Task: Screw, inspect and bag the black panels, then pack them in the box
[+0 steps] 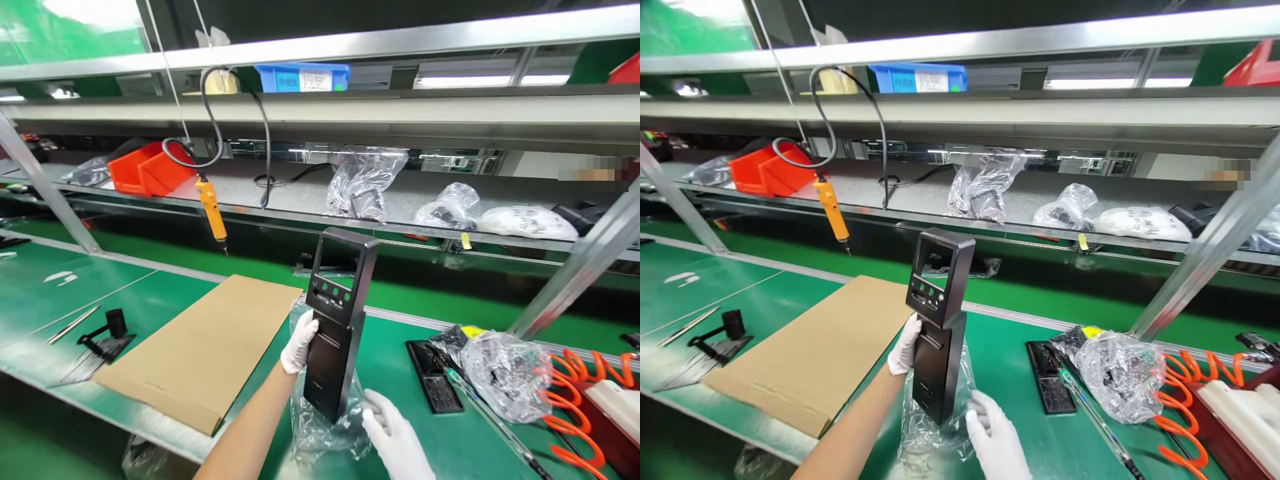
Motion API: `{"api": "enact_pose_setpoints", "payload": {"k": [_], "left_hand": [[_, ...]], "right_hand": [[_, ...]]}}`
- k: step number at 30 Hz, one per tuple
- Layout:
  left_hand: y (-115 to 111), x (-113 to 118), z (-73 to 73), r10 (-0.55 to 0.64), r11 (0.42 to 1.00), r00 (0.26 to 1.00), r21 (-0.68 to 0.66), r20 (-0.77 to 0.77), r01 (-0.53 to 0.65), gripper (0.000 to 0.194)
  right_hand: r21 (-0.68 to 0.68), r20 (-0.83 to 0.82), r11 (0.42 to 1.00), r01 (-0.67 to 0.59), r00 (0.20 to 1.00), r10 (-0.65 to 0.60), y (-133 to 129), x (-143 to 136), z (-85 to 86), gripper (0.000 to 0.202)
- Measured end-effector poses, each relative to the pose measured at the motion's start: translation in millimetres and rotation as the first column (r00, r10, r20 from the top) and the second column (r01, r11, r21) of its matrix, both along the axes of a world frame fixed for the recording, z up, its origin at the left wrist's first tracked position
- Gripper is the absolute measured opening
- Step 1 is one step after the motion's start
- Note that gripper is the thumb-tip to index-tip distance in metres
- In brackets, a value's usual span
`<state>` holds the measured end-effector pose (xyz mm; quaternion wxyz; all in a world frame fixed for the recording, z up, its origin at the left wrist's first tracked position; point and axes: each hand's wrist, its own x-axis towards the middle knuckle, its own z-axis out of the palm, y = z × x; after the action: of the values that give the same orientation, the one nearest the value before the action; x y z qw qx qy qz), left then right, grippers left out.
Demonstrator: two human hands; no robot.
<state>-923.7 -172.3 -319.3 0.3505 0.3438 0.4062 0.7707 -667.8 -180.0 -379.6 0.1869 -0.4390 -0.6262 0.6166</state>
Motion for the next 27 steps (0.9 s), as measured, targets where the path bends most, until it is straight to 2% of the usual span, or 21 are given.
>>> {"api": "enact_pose_setpoints", "payload": {"k": [2, 4, 5, 8, 10, 12, 13, 15, 17, 19, 20, 21, 23, 25, 27], "left_hand": [[-8.3, -6.1, 13.9, -0.058, 0.998, 0.96, 0.0, -0.274, 0.061, 0.058], [-16.0, -11.1, 26.6, -0.06, 0.998, 0.848, -0.043, -0.526, 0.044, 0.06], [-19.3, -12.8, 32.6, -0.05, 0.998, 0.768, -0.07, -0.639, 0.007, 0.058], [-26.8, -14.1, 48.6, -0.049, 0.989, 0.458, -0.107, -0.888, -0.101, 0.047], [-29.3, -12.3, 56.9, -0.081, 0.99, 0.284, -0.11, -0.956, -0.09, 0.041], [-29.9, -9.5, 62.4, -0.097, 0.993, 0.165, -0.107, -0.981, -0.05, 0.037], [-29.5, -8.0, 64.1, -0.105, 0.993, 0.12, -0.109, -0.987, -0.032, 0.037], [-27.9, -4.4, 66.3, -0.118, 0.993, 0.052, -0.118, -0.992, -0.011, 0.035], [-25.9, 1.2, 68.2, -0.148, 0.989, -0.007, -0.148, -0.989, 0.005, 0.035], [-24.3, 9.8, 71.1, -0.201, 0.979, -0.074, -0.203, -0.977, 0.018, 0.036], [-24.0, 14.9, 72.9, -0.229, 0.972, -0.109, -0.233, -0.967, 0.021, 0.037], [-24.2, 20.2, 74.8, -0.254, 0.966, -0.14, -0.26, -0.957, 0.022, 0.036], [-26.5, 29.2, 78.2, -0.282, 0.957, -0.182, -0.288, -0.942, 0.009, 0.033], [-31.2, 31.9, 79.5, -0.262, 0.964, -0.197, -0.265, -0.945, -0.01, 0.03], [-37.7, 25.3, 77.3, -0.16, 0.987, -0.166, -0.155, -0.973, -0.042, 0.034]], "right_hand": [[-0.005, -0.058, 0.99, 0.138, 0.989, -0.138, 9.0, 12.3, 10.2, 0.104], [-0.023, -0.147, 0.962, 0.273, 0.951, -0.273, 15.1, 26.3, 25.7, 0.106], [-0.025, -0.197, 0.94, 0.339, 0.921, -0.337, 17.1, 33.5, 34.4, 0.104], [0.039, -0.355, 0.842, 0.538, 0.795, -0.492, 19.5, 53.7, 59.4, 0.094], [0.116, -0.459, 0.756, 0.644, 0.709, -0.534, 19.1, 65.3, 72.4, 0.086], [0.216, -0.529, 0.659, 0.72, 0.654, -0.541, 18.6, 74.0, 81.9, 0.076], [0.288, -0.537, 0.614, 0.735, 0.654, -0.532, 18.7, 77.1, 85.4, 0.07], [0.487, -0.496, 0.521, 0.701, 0.713, -0.495, 20.1, 80.1, 90.8, 0.06], [0.694, -0.417, 0.401, 0.599, 0.787, -0.454, 23.5, 79.1, 95.2, 0.054], [0.812, -0.365, 0.292, 0.505, 0.83, -0.422, 28.5, 75.0, 99.2, 0.054], [0.828, -0.359, 0.276, 0.488, 0.839, -0.409, 31.3, 72.4, 101.0, 0.054], [0.816, -0.37, 0.295, 0.497, 0.841, -0.395, 34.2, 70.0, 102.6, 0.051], [0.714, -0.441, 0.4, 0.575, 0.813, -0.382, 39.7, 67.0, 104.3, 0.038], [0.538, -0.552, 0.499, 0.679, 0.731, -0.4, 45.0, 68.9, 104.0, 0.025], [0.364, -0.654, 0.521, 0.772, 0.61, -0.447, 50.8, 76.9, 102.4, 0.029]]}}
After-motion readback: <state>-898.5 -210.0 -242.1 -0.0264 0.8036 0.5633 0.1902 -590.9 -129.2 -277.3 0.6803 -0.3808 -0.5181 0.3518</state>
